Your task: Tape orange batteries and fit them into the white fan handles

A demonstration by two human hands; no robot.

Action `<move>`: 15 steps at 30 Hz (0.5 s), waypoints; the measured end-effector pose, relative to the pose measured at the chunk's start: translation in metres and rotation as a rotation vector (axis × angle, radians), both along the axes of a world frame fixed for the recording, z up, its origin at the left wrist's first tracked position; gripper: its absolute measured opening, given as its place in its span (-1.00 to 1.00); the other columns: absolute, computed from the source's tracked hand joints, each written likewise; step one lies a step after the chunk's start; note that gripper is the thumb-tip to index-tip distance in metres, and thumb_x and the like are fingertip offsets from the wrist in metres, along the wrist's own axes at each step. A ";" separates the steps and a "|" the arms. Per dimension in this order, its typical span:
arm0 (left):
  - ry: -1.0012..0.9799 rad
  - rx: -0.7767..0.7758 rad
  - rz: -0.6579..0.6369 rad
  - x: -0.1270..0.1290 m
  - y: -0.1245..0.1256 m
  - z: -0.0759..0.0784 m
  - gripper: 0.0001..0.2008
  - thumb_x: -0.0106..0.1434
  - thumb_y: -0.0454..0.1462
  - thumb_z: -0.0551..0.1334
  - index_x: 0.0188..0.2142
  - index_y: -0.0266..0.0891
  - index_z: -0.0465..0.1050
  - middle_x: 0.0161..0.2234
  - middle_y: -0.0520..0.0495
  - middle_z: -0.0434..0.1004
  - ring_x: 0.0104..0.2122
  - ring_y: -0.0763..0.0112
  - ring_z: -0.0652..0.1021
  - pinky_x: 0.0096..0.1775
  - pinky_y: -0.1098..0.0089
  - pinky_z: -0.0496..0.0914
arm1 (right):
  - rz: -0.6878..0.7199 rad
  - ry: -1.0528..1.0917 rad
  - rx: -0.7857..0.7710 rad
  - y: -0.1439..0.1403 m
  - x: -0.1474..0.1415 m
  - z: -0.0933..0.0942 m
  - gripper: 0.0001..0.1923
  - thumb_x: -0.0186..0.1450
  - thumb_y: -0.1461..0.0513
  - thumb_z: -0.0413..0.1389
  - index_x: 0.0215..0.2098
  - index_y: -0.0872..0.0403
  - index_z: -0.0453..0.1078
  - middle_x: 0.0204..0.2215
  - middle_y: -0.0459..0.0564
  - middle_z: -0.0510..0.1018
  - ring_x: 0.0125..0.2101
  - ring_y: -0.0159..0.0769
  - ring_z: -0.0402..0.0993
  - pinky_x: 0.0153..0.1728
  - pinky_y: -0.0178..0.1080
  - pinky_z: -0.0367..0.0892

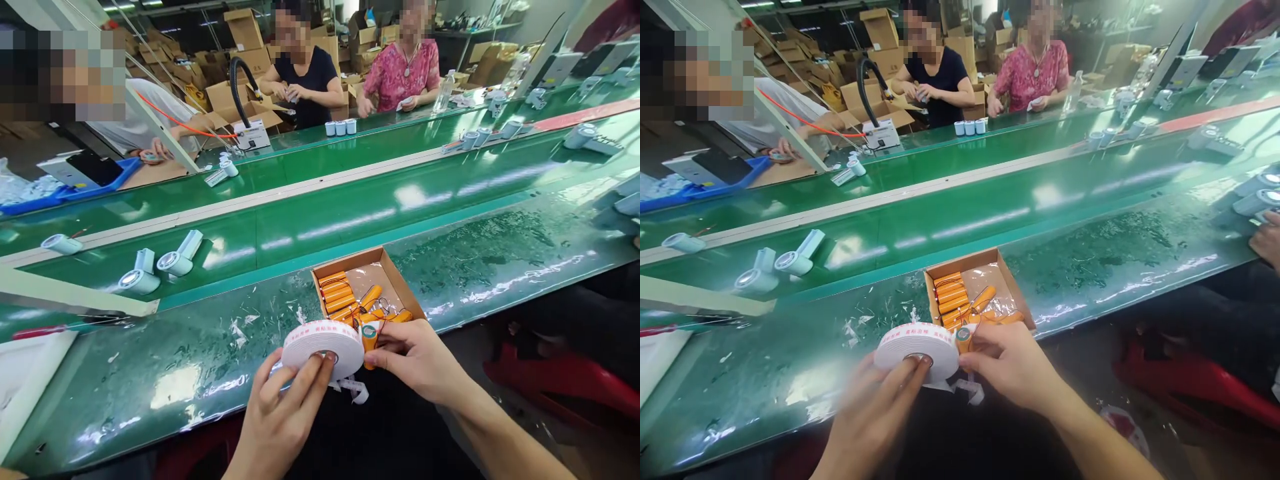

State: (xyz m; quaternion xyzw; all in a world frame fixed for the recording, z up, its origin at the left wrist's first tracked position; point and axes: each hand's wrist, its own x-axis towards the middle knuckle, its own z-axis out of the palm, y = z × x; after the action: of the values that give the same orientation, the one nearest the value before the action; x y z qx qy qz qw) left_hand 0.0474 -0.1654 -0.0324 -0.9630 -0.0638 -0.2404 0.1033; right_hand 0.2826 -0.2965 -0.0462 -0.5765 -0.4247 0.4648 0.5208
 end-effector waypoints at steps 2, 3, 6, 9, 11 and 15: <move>-0.015 -0.006 0.017 0.004 -0.002 -0.001 -0.61 0.37 -0.50 0.18 0.12 -0.23 0.51 -0.07 -0.04 0.66 -0.25 0.27 0.47 0.16 0.08 0.31 | -0.092 0.238 0.063 0.001 -0.003 -0.007 -0.73 0.38 0.08 0.30 -0.08 0.09 0.58 -0.17 0.03 0.62 -0.19 -0.19 0.58 -0.09 -0.21 0.53; -0.031 -0.005 0.030 0.004 -0.004 -0.004 -0.63 0.37 -0.47 0.20 0.13 -0.22 0.50 -0.10 -0.04 0.67 -0.26 0.28 0.47 0.11 0.10 0.33 | -0.151 0.331 0.095 0.002 -0.006 -0.010 -0.72 0.36 0.09 0.33 -0.06 0.09 0.58 -0.14 0.05 0.62 -0.17 -0.17 0.58 -0.05 -0.19 0.53; -0.122 0.017 0.104 0.002 -0.013 -0.022 -0.59 0.31 -0.30 0.35 0.15 -0.13 0.49 -0.15 -0.06 0.67 -0.24 0.23 0.49 0.01 0.10 0.38 | -0.365 0.588 0.191 0.010 -0.027 -0.015 -0.65 0.29 0.06 0.40 -0.07 0.09 0.59 -0.12 0.09 0.62 -0.16 -0.14 0.60 -0.05 -0.14 0.56; -0.230 -0.016 0.272 0.000 -0.034 -0.045 -0.51 0.20 -0.13 0.46 0.12 -0.02 0.52 -0.18 -0.13 0.63 -0.18 0.08 0.51 -0.01 -0.02 0.40 | -0.567 0.768 0.230 0.020 -0.052 -0.014 -0.56 0.20 -0.02 0.45 -0.10 0.08 0.58 -0.13 0.12 0.62 -0.16 -0.10 0.61 -0.10 -0.11 0.59; -0.269 -0.087 0.352 0.003 -0.049 -0.056 -0.46 0.15 -0.01 0.48 0.10 -0.03 0.53 -0.23 -0.19 0.60 -0.18 0.02 0.50 -0.07 -0.03 0.42 | -0.584 0.779 0.147 0.018 -0.056 -0.013 -0.50 0.08 -0.01 0.52 -0.15 0.09 0.59 -0.16 0.16 0.63 -0.17 -0.03 0.61 -0.13 -0.07 0.60; -0.361 -0.213 0.302 0.000 -0.037 -0.058 -0.46 0.19 0.09 0.40 0.09 -0.05 0.54 -0.35 -0.17 0.54 -0.25 0.10 0.47 -0.14 0.05 0.43 | -0.510 0.553 0.007 -0.005 -0.003 -0.023 -0.48 0.07 -0.05 0.50 -0.11 0.01 0.59 -0.10 0.23 0.60 -0.15 0.10 0.60 -0.14 0.06 0.58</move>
State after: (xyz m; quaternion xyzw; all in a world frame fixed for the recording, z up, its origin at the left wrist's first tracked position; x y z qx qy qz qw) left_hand 0.0476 -0.2021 -0.0909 -0.8895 -0.2491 -0.3823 0.0230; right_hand 0.2796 -0.3018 -0.0688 -0.5148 -0.1122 0.4568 0.7167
